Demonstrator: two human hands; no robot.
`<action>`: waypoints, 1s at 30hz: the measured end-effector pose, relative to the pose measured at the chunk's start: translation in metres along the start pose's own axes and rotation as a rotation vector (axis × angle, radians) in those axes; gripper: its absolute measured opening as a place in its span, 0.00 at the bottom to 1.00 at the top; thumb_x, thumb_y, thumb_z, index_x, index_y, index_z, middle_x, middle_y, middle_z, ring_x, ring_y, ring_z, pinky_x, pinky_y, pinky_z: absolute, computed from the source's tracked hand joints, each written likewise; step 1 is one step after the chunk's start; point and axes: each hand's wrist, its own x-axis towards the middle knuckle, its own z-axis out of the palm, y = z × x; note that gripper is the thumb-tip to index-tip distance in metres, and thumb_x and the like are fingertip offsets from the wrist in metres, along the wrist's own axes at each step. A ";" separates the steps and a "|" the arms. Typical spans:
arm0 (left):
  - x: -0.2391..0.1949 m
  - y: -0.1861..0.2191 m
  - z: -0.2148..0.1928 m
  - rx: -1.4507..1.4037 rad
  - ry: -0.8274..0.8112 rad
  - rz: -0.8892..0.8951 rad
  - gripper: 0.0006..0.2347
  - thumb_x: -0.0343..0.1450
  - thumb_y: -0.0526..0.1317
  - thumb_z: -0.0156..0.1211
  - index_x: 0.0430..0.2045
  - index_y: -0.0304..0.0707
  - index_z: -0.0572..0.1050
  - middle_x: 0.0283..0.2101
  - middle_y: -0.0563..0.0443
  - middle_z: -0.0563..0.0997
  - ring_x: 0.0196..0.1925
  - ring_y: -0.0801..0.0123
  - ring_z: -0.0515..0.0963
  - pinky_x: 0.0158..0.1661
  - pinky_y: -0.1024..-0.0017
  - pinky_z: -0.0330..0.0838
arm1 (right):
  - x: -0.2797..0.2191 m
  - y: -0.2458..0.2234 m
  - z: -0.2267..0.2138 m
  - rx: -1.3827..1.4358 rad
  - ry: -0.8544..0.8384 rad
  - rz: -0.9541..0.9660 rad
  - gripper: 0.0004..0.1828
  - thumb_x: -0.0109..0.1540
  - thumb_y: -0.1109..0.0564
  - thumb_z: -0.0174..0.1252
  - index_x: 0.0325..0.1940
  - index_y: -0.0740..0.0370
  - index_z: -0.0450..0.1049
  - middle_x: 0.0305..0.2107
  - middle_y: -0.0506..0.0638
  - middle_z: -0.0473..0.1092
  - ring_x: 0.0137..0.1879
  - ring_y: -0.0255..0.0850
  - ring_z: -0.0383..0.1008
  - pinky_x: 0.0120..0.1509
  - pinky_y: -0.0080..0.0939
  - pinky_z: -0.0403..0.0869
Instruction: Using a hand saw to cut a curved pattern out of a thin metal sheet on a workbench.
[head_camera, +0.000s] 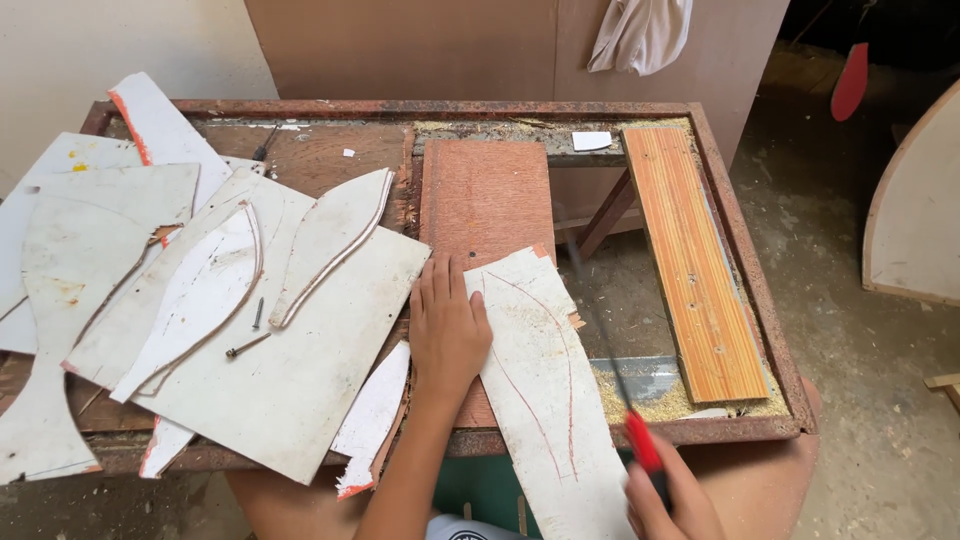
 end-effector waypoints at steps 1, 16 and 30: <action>0.002 -0.005 0.015 0.160 0.089 0.001 0.22 0.74 0.43 0.49 0.63 0.34 0.66 0.64 0.44 0.70 0.67 0.53 0.65 0.68 0.54 0.56 | 0.008 -0.054 0.020 -0.008 0.001 0.003 0.29 0.65 0.57 0.53 0.72 0.56 0.74 0.28 0.51 0.68 0.24 0.37 0.51 0.27 0.38 0.57; 0.007 0.028 0.023 0.278 0.048 -0.237 0.10 0.73 0.41 0.46 0.43 0.38 0.68 0.45 0.41 0.72 0.47 0.50 0.70 0.51 0.53 0.63 | 0.008 -0.080 0.040 -0.533 -0.147 -0.038 0.35 0.64 0.47 0.47 0.78 0.35 0.58 0.16 0.52 0.76 0.21 0.40 0.77 0.32 0.36 0.76; 0.009 0.074 0.056 0.106 -0.132 0.055 0.11 0.72 0.40 0.47 0.46 0.38 0.68 0.49 0.42 0.71 0.47 0.52 0.69 0.49 0.54 0.63 | 0.006 -0.045 -0.005 -0.497 0.047 -0.068 0.35 0.62 0.48 0.52 0.76 0.37 0.64 0.22 0.49 0.70 0.22 0.40 0.69 0.34 0.33 0.71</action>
